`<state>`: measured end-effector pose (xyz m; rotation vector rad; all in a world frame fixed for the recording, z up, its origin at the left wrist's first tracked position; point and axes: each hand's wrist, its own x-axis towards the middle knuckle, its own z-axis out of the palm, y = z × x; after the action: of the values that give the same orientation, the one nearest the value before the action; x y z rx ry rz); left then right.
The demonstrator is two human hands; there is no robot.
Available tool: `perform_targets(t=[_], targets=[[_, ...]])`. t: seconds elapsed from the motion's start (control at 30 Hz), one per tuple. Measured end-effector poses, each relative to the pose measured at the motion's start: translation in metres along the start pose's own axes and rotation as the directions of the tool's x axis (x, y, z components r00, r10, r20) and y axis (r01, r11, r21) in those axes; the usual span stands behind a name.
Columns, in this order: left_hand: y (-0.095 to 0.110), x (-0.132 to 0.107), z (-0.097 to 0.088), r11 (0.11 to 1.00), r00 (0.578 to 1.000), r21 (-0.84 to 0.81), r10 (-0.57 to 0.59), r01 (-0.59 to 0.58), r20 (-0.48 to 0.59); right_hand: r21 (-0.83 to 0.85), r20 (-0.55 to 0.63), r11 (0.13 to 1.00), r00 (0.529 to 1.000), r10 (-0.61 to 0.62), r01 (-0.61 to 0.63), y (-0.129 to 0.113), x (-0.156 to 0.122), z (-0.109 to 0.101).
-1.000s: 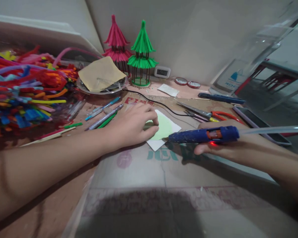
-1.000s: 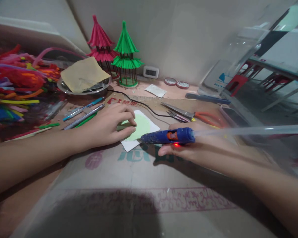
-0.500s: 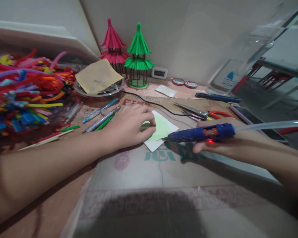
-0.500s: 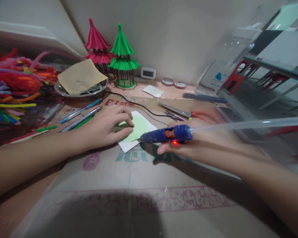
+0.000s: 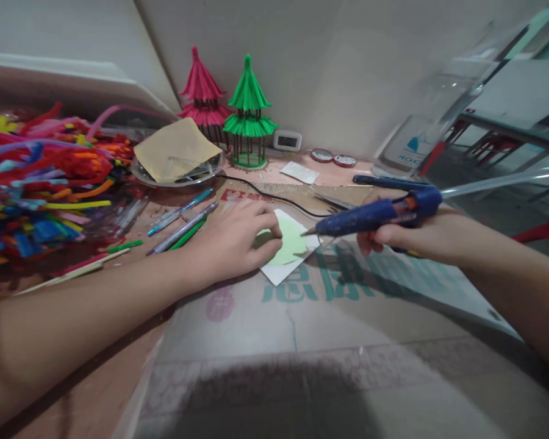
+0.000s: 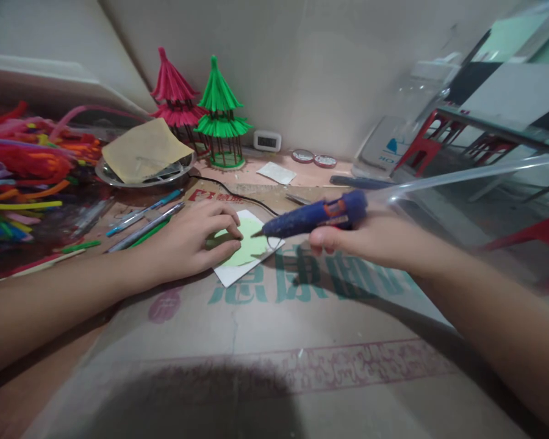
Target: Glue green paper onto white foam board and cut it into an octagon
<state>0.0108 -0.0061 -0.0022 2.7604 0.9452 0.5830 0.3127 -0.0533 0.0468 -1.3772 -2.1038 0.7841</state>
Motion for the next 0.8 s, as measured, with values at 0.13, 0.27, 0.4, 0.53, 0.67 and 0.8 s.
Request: perform_targets(t=[0.13, 0.27, 0.4, 0.53, 0.67, 0.8], targets=[[0.0, 0.0, 0.0, 1.0, 1.0, 0.002, -0.014, 0.014, 0.003, 0.179, -0.122, 0.983, 0.991, 0.054, -0.032, 0.006, 0.02, -0.017], [0.001, 0.0, -0.002, 1.0, 1.0, 0.013, -0.018, 0.018, 0.01, 0.004, -0.323, 0.993, 0.94, 0.112, -0.117, 0.008, 0.063, -0.035], [0.003, -0.001, -0.004, 0.999, 0.999, 0.027, -0.029, 0.028, 0.014, -0.101, -0.35, 0.979, 0.927, 0.131, -0.177, 0.028, 0.122, -0.041], [0.006, -0.003, -0.007, 0.999, 0.999, 0.024, -0.042, 0.042, 0.013, -0.053, -0.296, 0.973, 0.934, 0.201, -0.227, 0.061, 0.164, -0.027], [0.007, -0.003, -0.008, 0.998, 0.998, 0.019, -0.055, 0.055, 0.017, -0.075, -0.266, 0.958, 0.932, 0.247, -0.276, 0.087, 0.178, -0.011], [0.006, -0.003, -0.007, 0.999, 0.999, 0.001, -0.037, 0.037, 0.0, -0.164, -0.307, 0.93, 0.913, 0.269, -0.33, 0.094, 0.173, -0.015]])
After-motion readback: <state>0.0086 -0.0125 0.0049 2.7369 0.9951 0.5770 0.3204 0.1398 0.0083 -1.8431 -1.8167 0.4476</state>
